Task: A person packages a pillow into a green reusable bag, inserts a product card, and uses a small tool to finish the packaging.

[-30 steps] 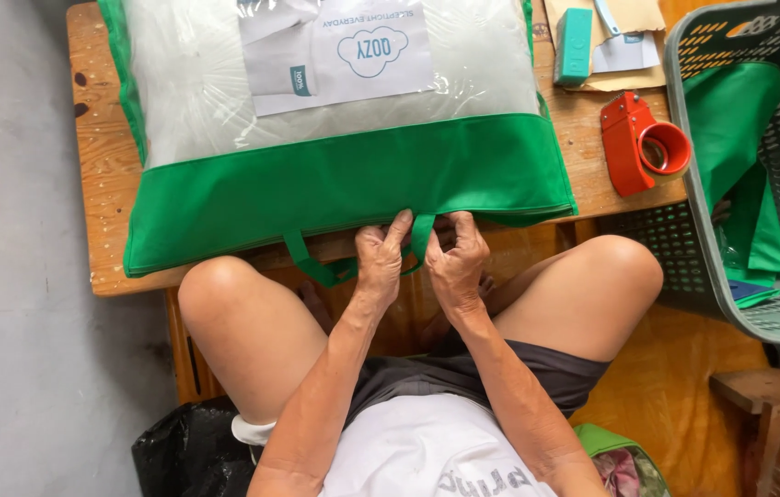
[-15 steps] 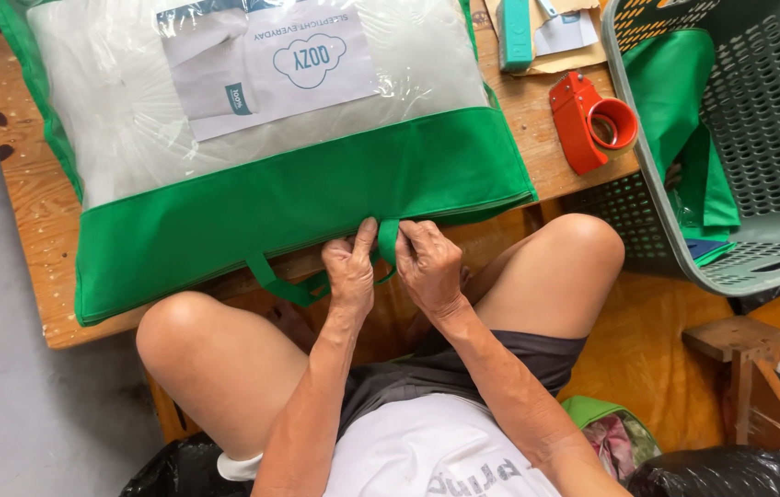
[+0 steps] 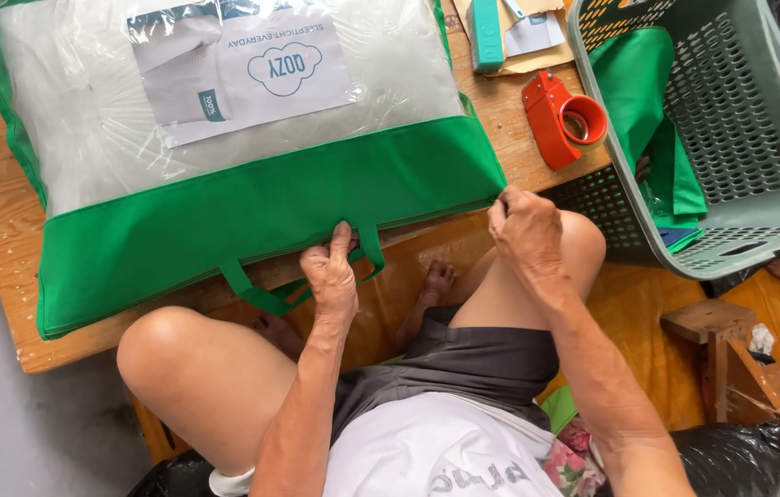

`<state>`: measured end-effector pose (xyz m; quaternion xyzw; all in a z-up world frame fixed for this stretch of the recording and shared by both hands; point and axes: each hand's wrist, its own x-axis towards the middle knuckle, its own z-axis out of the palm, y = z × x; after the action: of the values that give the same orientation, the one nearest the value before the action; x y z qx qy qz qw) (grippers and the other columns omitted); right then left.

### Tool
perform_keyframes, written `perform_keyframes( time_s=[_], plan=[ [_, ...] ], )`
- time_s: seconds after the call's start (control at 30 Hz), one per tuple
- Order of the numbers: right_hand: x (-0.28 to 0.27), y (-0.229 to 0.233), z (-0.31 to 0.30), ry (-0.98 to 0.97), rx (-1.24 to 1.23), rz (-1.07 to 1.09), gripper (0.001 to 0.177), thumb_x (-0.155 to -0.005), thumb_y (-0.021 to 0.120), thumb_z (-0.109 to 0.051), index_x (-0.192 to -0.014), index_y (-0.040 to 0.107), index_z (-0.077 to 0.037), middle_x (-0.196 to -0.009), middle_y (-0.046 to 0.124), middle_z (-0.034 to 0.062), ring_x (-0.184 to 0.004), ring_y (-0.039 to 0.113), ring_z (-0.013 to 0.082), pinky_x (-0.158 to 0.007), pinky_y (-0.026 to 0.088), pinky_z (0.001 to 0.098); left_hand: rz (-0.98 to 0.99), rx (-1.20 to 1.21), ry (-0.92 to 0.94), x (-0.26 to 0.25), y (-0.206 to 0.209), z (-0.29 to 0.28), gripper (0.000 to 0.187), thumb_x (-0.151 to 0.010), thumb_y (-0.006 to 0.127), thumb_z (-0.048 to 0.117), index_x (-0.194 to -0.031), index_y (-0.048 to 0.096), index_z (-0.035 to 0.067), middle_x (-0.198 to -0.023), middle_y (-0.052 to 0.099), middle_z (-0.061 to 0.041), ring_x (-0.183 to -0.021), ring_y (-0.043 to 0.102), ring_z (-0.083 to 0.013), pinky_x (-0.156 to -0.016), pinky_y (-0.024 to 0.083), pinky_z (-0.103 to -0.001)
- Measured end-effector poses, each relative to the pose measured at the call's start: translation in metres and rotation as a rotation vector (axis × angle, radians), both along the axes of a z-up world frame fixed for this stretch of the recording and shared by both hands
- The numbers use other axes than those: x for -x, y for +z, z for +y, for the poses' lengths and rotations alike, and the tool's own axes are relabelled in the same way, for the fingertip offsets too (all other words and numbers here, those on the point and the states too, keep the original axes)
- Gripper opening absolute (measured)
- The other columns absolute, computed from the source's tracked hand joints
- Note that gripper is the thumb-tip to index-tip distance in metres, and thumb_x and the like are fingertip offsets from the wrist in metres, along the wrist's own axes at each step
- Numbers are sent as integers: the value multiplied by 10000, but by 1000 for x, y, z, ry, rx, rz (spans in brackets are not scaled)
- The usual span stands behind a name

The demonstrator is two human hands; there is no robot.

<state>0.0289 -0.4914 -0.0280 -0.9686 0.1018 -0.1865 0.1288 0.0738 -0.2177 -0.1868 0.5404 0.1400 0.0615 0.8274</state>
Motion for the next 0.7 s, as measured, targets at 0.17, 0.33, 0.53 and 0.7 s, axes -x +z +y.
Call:
perform_keyframes(
  time_s=[0.17, 0.33, 0.53, 0.7],
  plan=[
    [-16, 0, -43, -190, 62, 337, 198, -907, 629, -310, -846, 735, -154, -748, 717, 143, -776, 737, 423, -683, 598, 511, -7, 1, -16, 2, 21, -5, 133, -948, 773, 123, -849, 777, 35, -744, 734, -26, -692, 678, -27, -736, 605, -231],
    [-20, 13, -23, -167, 104, 313, 216, -913, 541, -195, -1064, 696, -178, -917, 699, 151, -814, 739, 430, -748, 597, 527, 46, 98, -45, 4, 98, -3, 85, -904, 809, 80, -888, 778, 3, -778, 754, -83, -693, 737, -115, -735, 643, -274],
    [-54, 49, 50, 217, -328, 58, 660, -1095, 475, -495, -1618, 304, -131, -1433, 456, 312, -1272, 487, 588, -1031, 415, 696, 107, 98, -99, 3, 85, 0, 116, -870, 835, 73, -926, 773, -7, -827, 771, -105, -723, 761, -157, -736, 647, -299],
    [-83, 46, 59, 160, -165, 254, 957, -1001, 522, -685, -1660, 103, -132, -1525, 339, 366, -1397, 374, 582, -1083, 329, 769, 188, 115, -152, 4, 96, 4, 208, -856, 852, 117, -1018, 770, 17, -912, 780, -110, -791, 774, -198, -777, 651, -335]
  ],
)
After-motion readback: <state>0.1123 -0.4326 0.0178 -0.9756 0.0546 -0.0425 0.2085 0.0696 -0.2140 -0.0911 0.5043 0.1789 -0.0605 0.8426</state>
